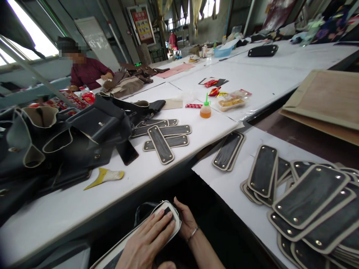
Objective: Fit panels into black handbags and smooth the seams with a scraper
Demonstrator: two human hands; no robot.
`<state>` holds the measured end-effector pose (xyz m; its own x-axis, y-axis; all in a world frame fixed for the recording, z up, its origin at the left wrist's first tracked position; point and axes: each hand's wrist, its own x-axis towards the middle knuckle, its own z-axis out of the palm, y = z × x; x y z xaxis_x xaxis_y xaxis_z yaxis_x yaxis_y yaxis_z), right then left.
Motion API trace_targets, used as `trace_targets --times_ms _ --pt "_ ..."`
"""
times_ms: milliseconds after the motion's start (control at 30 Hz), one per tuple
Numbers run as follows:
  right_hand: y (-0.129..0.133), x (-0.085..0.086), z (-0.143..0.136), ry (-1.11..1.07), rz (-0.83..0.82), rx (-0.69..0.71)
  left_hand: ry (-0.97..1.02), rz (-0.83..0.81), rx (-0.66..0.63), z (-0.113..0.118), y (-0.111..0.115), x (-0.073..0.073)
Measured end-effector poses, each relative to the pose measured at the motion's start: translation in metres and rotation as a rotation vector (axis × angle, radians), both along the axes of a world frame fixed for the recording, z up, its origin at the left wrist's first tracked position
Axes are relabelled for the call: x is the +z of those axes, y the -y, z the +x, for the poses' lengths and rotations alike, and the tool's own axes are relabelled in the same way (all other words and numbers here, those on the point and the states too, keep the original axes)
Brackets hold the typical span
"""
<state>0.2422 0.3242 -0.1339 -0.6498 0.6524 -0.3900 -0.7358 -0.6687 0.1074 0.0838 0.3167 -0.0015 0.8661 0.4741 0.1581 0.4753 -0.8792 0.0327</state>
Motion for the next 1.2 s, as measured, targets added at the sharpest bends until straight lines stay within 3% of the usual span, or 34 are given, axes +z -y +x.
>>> trace_targets --times_ms 233,567,733,867,967,1067,1133,1200 --pt "0.005 -0.008 -0.006 -0.016 0.037 -0.041 0.045 0.056 0.031 0.002 -0.001 0.003" --pt "0.0 -0.006 -0.006 0.097 0.065 -0.043 0.085 -0.203 0.185 0.019 -0.001 0.021" --pt "0.002 -0.004 -0.013 0.288 0.113 -0.058 0.134 -0.222 0.223 0.025 0.0 0.027" --pt "0.001 0.0 -0.005 0.598 0.176 -0.068 0.18 -0.226 0.261 0.027 0.002 0.029" --pt "-0.004 0.016 0.02 0.908 0.256 -0.133 0.207 -0.204 0.246 0.025 0.005 0.026" --pt "-0.01 0.052 0.051 1.122 0.396 -0.166 0.21 -0.22 0.252 0.023 0.007 0.023" --pt "-0.013 0.083 0.065 1.243 0.588 -0.08 0.213 -0.229 0.264 0.023 0.008 0.022" --pt "-0.017 0.112 0.069 1.435 0.858 0.118 0.217 -0.225 0.273 0.023 0.008 0.021"
